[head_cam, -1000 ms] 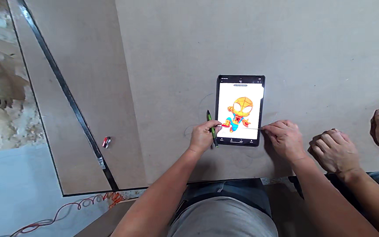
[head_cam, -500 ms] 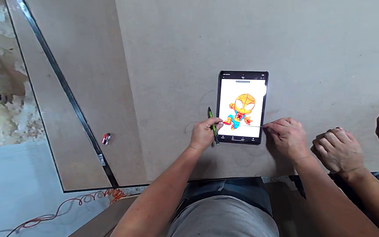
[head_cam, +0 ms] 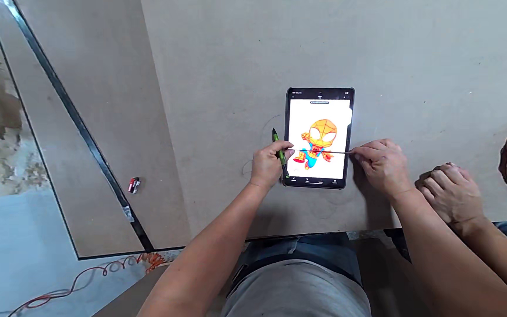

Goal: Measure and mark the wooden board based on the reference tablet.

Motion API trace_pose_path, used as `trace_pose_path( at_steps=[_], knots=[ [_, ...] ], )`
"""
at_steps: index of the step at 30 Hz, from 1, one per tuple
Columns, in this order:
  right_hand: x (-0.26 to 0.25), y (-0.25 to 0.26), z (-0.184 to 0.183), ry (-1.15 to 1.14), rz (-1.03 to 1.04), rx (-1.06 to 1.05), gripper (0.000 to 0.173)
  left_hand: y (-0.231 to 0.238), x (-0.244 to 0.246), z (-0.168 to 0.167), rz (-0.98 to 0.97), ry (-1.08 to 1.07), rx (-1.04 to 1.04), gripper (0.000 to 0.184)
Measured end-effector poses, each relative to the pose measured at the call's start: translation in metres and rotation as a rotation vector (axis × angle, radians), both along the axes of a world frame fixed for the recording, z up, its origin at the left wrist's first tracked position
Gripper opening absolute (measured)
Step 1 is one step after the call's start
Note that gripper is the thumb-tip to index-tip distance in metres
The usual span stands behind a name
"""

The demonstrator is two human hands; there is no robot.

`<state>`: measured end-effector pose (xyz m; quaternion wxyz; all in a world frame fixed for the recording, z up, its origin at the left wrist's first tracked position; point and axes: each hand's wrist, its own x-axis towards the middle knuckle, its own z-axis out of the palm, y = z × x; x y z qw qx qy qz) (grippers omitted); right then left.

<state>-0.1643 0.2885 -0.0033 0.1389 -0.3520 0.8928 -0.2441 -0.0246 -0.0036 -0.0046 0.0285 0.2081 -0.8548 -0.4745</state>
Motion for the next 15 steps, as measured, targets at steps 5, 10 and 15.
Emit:
trace_pose_path(
  at_steps=[5, 10, 15],
  knots=[
    [-0.0004, -0.0004, -0.0004, 0.002, 0.002, 0.009, 0.028, 0.0014, -0.0016, 0.0026, 0.026, -0.035, 0.004, 0.016],
    [-0.0001, -0.0006, 0.0003, 0.008, -0.009, 0.009, 0.028, 0.0031, -0.0018, 0.0005, 0.045, -0.023, 0.021, 0.016],
    [0.0008, -0.0014, -0.0007, 0.010, -0.014, 0.011, 0.028, 0.0043, -0.0021, -0.0005, 0.058, -0.008, 0.023, 0.016]
  ],
)
